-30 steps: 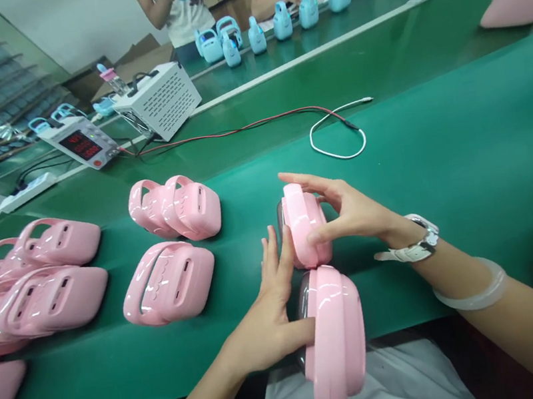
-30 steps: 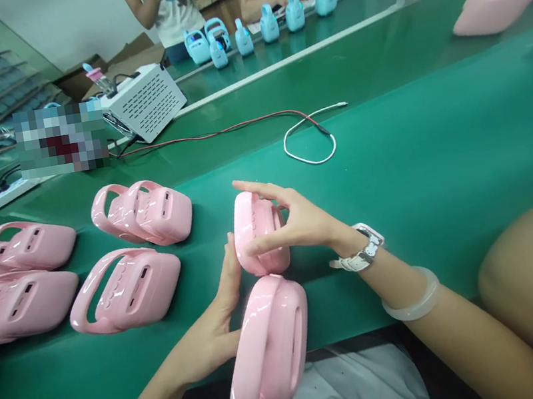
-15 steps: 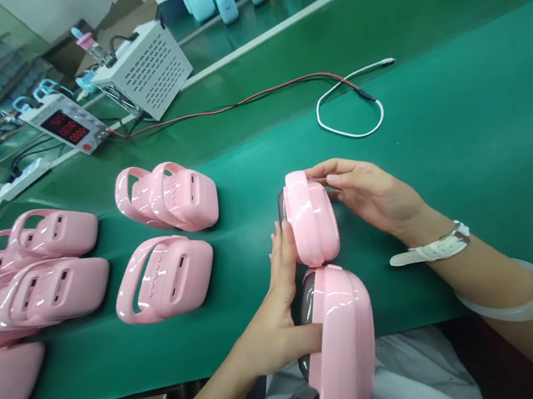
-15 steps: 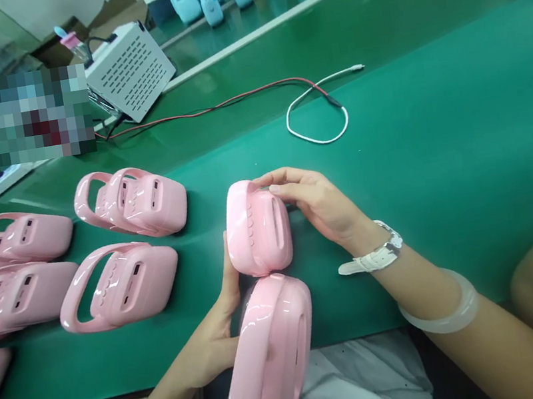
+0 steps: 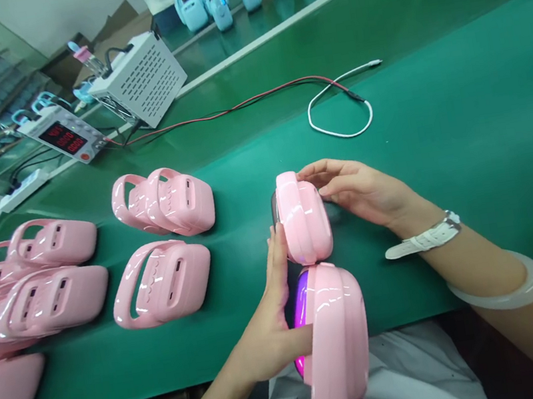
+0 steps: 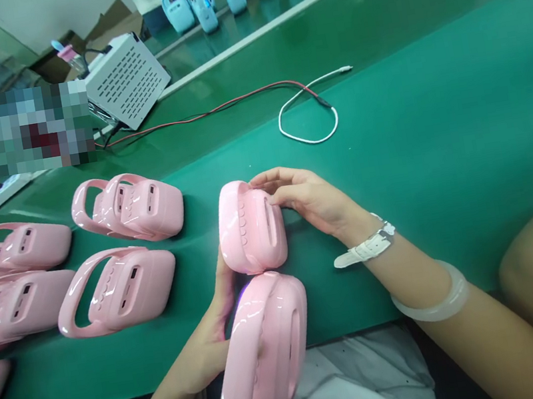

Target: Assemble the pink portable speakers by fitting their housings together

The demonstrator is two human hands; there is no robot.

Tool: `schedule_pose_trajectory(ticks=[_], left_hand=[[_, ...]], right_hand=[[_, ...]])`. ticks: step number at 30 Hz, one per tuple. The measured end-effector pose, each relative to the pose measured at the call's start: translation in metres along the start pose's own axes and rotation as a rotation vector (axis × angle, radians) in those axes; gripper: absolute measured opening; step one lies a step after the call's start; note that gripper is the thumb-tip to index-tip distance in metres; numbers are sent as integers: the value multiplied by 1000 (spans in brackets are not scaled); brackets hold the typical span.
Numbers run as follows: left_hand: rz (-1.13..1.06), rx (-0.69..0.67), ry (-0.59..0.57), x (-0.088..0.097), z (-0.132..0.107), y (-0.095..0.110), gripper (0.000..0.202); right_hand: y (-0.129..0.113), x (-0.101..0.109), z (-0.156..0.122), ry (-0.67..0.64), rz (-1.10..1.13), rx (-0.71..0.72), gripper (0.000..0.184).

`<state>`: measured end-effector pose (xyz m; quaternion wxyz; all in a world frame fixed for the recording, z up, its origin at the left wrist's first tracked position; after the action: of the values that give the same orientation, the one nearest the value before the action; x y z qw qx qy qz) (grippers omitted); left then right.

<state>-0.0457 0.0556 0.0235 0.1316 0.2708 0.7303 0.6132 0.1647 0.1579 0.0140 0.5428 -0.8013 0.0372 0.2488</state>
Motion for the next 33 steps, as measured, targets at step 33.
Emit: schedule_pose_trajectory(ticks=[33], left_hand=[[-248, -291, 417, 10, 95, 21, 40]], right_hand=[[5, 8, 1, -163, -82, -25, 57]])
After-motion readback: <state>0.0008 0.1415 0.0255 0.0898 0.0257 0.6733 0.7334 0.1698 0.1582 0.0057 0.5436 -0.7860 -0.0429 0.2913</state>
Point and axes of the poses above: each hand's wrist, its own z-axis towards the middle knuckle, its own x-axis out of the back of the hand, y = z × x, the point moved 2 cm from there along z, towards the middle knuckle, and after that the axes turned 8 degrees about -x, right-handed, at the moved point
